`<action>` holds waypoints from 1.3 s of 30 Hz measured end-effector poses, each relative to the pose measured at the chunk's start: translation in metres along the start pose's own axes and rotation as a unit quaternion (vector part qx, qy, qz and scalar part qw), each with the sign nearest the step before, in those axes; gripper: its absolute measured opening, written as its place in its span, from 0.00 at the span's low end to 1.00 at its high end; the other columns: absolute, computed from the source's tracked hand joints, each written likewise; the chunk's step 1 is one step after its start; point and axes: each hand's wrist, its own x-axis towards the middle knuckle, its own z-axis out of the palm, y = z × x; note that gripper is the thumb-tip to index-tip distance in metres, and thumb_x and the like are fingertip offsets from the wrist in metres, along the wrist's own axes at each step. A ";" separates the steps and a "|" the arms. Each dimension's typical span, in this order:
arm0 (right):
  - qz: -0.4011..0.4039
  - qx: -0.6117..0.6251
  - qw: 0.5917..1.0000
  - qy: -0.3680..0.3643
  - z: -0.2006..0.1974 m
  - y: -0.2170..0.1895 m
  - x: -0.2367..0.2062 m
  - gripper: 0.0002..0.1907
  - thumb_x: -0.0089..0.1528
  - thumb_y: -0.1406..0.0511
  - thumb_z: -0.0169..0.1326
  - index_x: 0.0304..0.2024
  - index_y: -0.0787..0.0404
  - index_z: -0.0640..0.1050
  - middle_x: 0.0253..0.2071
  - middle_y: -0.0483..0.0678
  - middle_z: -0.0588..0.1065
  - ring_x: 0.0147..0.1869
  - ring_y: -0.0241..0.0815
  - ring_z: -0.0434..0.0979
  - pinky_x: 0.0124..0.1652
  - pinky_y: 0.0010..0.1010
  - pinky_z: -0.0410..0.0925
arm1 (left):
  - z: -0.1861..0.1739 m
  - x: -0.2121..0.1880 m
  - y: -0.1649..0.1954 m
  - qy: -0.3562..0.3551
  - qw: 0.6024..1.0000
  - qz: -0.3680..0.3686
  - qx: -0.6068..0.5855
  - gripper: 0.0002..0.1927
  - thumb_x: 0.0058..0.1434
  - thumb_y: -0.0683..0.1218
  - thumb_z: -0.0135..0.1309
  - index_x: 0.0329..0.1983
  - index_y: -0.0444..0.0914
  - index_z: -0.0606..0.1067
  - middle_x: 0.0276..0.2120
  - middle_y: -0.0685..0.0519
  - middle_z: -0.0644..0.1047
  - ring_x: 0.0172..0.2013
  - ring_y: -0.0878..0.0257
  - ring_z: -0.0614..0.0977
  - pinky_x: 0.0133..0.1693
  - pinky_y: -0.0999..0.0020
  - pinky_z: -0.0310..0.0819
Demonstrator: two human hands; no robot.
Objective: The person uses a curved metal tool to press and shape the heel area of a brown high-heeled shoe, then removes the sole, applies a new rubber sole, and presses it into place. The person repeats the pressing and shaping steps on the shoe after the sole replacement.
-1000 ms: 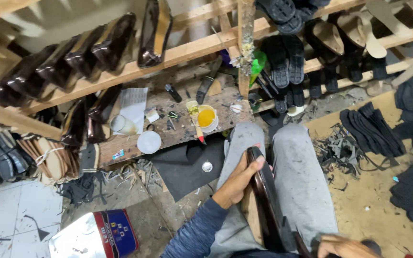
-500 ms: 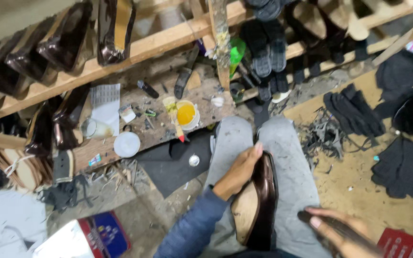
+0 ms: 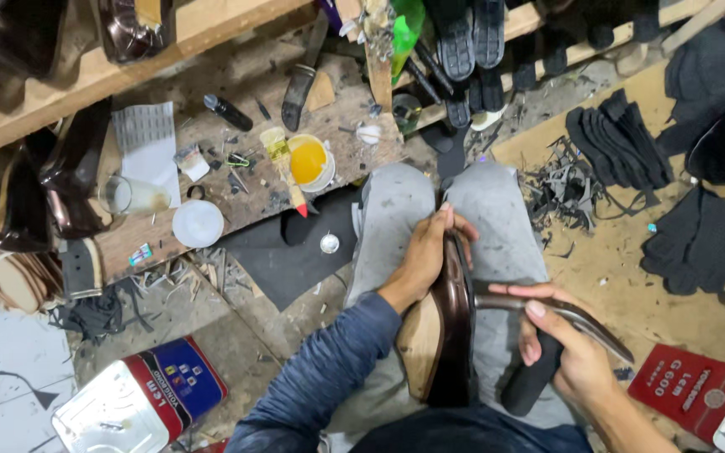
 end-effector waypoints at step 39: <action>0.028 -0.454 0.890 -0.036 0.017 -0.060 0.047 0.13 0.57 0.68 0.60 0.43 0.67 0.82 0.45 0.52 0.83 0.21 0.31 0.74 0.24 0.24 0.70 | 0.005 0.023 -0.006 0.057 0.996 -0.072 -0.015 0.34 0.76 0.61 0.27 0.29 0.35 0.74 0.16 0.50 0.74 0.15 0.64 0.74 0.19 0.68 0.68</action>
